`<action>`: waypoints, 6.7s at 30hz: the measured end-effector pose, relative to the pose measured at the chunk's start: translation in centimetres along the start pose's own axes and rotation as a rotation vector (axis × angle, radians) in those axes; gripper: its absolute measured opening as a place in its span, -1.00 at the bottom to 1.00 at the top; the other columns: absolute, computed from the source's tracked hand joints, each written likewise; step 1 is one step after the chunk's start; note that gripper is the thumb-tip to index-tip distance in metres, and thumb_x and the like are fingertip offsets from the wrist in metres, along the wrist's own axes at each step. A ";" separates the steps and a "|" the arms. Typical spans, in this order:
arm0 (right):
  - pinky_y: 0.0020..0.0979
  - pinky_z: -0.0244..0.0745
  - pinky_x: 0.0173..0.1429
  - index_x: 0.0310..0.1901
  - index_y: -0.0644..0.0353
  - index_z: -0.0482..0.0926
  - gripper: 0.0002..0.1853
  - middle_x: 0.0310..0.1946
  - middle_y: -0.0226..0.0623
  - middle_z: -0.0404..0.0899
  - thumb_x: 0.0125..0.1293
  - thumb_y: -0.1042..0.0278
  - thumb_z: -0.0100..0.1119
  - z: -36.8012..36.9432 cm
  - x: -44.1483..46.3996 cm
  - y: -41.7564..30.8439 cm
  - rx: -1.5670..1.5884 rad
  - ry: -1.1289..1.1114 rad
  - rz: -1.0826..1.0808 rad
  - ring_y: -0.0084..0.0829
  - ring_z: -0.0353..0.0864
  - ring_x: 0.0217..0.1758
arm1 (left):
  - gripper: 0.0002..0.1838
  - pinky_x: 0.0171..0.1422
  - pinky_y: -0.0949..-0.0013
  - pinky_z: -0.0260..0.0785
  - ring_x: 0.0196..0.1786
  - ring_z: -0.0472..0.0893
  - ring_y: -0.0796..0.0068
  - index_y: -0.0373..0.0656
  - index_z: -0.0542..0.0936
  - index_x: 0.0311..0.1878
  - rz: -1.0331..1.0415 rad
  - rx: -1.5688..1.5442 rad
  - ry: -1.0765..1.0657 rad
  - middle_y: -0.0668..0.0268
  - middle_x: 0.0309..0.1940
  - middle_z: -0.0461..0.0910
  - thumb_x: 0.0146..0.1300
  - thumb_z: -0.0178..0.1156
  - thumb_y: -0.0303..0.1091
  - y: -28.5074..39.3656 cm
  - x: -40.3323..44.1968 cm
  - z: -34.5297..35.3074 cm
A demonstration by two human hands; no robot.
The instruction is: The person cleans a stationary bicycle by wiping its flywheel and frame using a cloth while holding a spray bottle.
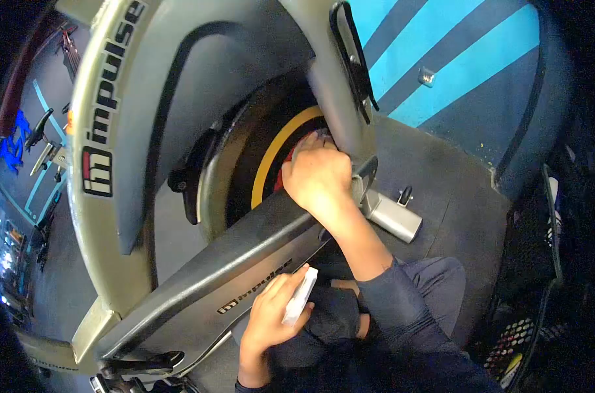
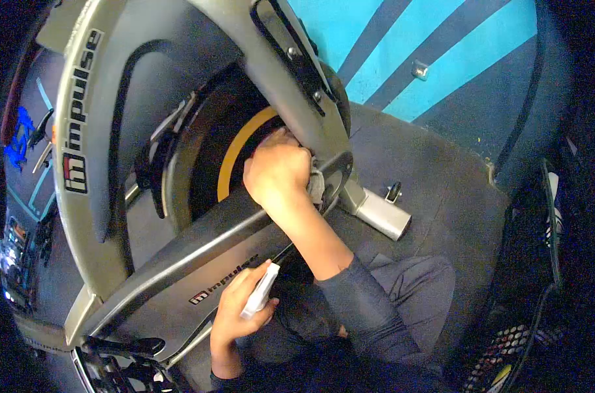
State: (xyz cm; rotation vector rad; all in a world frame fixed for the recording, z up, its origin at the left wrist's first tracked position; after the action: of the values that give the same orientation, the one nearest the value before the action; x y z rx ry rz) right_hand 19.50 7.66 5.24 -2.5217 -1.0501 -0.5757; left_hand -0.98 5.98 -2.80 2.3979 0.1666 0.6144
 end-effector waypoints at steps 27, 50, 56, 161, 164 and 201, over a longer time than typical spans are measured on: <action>0.06 0.31 0.16 0.12 0.21 0.58 -0.48 0.27 -0.15 0.45 0.34 -0.02 -0.06 -1.7 -1.5 -0.1 -0.026 -0.204 -0.106 -0.24 0.37 0.34 | -0.25 -0.09 0.22 0.42 -0.23 0.55 0.10 -0.20 0.42 0.27 0.059 0.040 0.052 0.11 -0.25 0.52 -0.11 0.39 -0.42 0.2 -0.4 0.0; -0.08 0.42 0.09 0.18 0.36 0.51 -0.42 0.21 -0.12 0.51 0.30 0.05 -0.02 -0.5 -0.6 -0.1 -0.112 -0.165 -0.011 -0.21 0.36 0.37 | -0.26 0.06 0.17 0.43 -0.04 0.55 0.02 -0.15 0.37 0.31 -0.025 0.038 -0.045 0.08 -0.08 0.54 -0.03 0.35 -0.39 -0.2 0.4 0.4; 0.07 0.21 0.21 0.30 0.38 0.36 -0.39 0.39 -0.02 0.27 0.36 0.10 -0.20 -0.4 -2.4 -0.8 -0.141 -0.124 -0.146 -0.16 0.20 0.46 | -0.27 0.00 0.15 0.45 -0.07 0.56 0.03 -0.11 0.38 0.31 0.017 0.031 -0.035 0.11 -0.13 0.55 -0.02 0.34 -0.39 0.3 -0.7 -0.2; -0.23 0.42 0.01 0.20 0.09 0.47 -0.30 0.20 -0.28 0.50 -0.12 0.41 0.29 -3.9 -7.4 6.7 0.194 0.121 -0.478 -0.29 0.48 0.26 | -0.36 0.02 0.32 0.46 -0.13 0.63 0.28 -0.29 0.46 0.20 -0.118 -0.152 0.338 0.16 -0.15 0.60 -0.09 0.23 -0.52 -1.0 -7.1 -4.4; -0.22 0.45 0.06 0.18 0.10 0.48 -0.33 0.20 -0.24 0.49 -0.12 0.40 0.27 -3.5 -6.8 7.8 0.172 0.115 -0.460 -0.25 0.49 0.24 | -0.36 0.02 0.29 0.46 -0.12 0.62 0.22 -0.28 0.46 0.19 -0.091 -0.146 0.351 0.13 -0.13 0.60 -0.11 0.24 -0.52 -0.9 -7.0 -4.0; -0.22 0.44 0.23 -0.10 0.23 0.63 -0.61 -0.03 -0.10 0.62 -0.03 0.49 0.05 -3.0 -6.3 6.2 0.533 0.164 -0.189 -0.08 0.59 0.08 | -0.34 -0.03 0.29 0.49 -0.17 0.66 0.21 -0.32 0.45 0.19 -0.051 -0.208 0.375 0.10 -0.17 0.63 -0.13 0.24 -0.56 -1.7 -8.5 -4.9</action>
State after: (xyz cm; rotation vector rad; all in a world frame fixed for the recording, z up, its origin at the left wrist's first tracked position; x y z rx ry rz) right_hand 19.31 -1.56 3.69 -1.8995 -1.1992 -0.4658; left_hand -10.70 7.80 -3.82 2.0555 0.3068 1.0024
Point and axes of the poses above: each hand's wrist, its own x-axis towards the middle knuckle, its own z-axis out of the palm, y = z × x, the point moved 2 cm from there along x, towards the middle knuckle
